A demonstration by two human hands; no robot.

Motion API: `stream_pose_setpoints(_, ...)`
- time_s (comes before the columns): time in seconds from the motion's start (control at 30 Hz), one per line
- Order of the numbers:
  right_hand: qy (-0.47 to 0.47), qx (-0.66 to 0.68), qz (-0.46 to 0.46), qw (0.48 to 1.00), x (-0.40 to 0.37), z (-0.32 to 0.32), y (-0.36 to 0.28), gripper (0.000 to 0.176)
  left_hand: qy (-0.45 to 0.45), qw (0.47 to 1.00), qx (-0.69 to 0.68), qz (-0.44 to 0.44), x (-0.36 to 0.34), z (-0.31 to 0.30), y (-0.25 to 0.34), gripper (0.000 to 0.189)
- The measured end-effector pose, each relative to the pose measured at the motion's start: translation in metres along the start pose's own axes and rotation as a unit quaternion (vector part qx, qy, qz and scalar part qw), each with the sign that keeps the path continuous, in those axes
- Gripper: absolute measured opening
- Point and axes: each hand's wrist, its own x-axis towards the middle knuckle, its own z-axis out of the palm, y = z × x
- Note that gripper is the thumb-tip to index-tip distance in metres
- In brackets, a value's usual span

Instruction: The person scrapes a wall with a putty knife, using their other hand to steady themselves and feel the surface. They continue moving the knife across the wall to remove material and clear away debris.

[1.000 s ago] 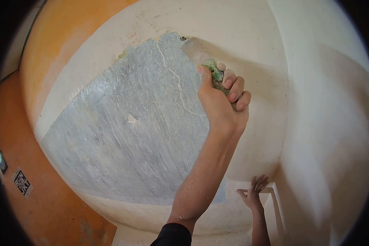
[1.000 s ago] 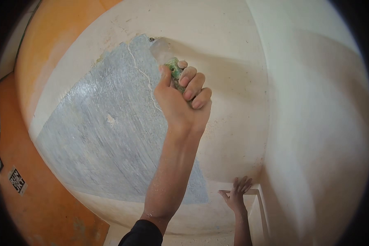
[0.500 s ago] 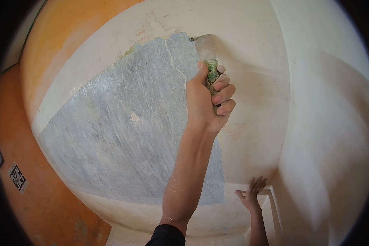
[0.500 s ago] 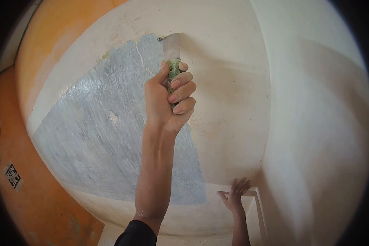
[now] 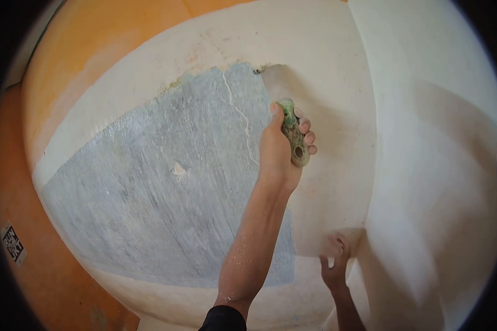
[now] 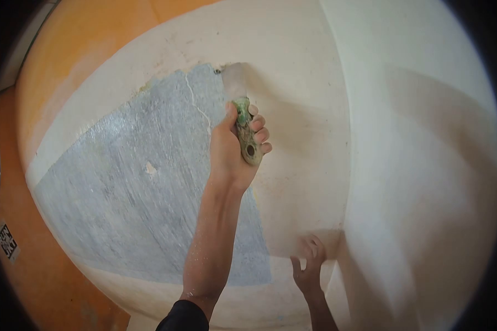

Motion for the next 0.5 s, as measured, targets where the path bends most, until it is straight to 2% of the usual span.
stream_pose_setpoints(0.03,0.019,0.087,-0.056,0.995,0.032,-0.014,-0.017,0.047,-0.010,1.000,0.001,0.002,0.001,0.000,0.001,0.035)
stream_pose_setpoints(0.07,0.056,0.256,-0.062,0.963,0.067,-0.021,-0.043,0.034,0.027,0.998,0.053,0.020,0.001,0.000,0.001,0.037)
stream_pose_setpoints(0.1,0.035,0.307,-0.027,0.951,0.103,-0.041,-0.079,0.034,0.063,0.992,0.104,0.036,0.000,-0.001,0.000,0.039)
stream_pose_setpoints(0.17,-0.017,0.387,0.019,0.922,0.165,-0.068,-0.140,0.037,0.037,0.990,0.130,0.036,-0.007,-0.010,0.001,0.043)
stream_pose_setpoints(0.2,-0.049,0.416,0.036,0.908,0.187,-0.072,-0.158,0.040,0.025,0.989,0.149,-0.003,-0.011,-0.012,0.005,0.044)
stream_pose_setpoints(0.23,-0.040,0.405,0.033,0.913,0.206,-0.068,-0.169,0.040,0.011,0.985,0.167,-0.041,-0.013,-0.012,0.010,0.046)
stream_pose_setpoints(0.3,-0.099,0.293,0.076,0.948,0.229,-0.056,-0.179,0.041,0.012,0.978,0.198,-0.063,-0.013,-0.013,0.016,0.051)
stream_pose_setpoints(0.33,-0.087,0.284,0.079,0.952,0.228,-0.055,-0.185,0.041,-0.006,0.978,0.201,-0.049,-0.006,-0.021,0.013,0.053)
stream_pose_setpoints(0.4,0.004,0.393,0.042,0.919,0.226,-0.053,-0.201,0.039,-0.040,0.978,0.199,-0.039,-0.005,-0.028,0.019,0.056)
stream_pose_setpoints(0.47,0.009,0.358,0.049,0.932,0.228,-0.057,-0.199,0.035,-0.082,0.965,0.245,-0.045,-0.020,-0.035,0.034,0.057)
stream_pose_setpoints(0.5,0.000,0.328,0.058,0.943,0.229,-0.060,-0.199,0.033,-0.068,0.957,0.281,0.012,-0.029,-0.051,0.035,0.056)
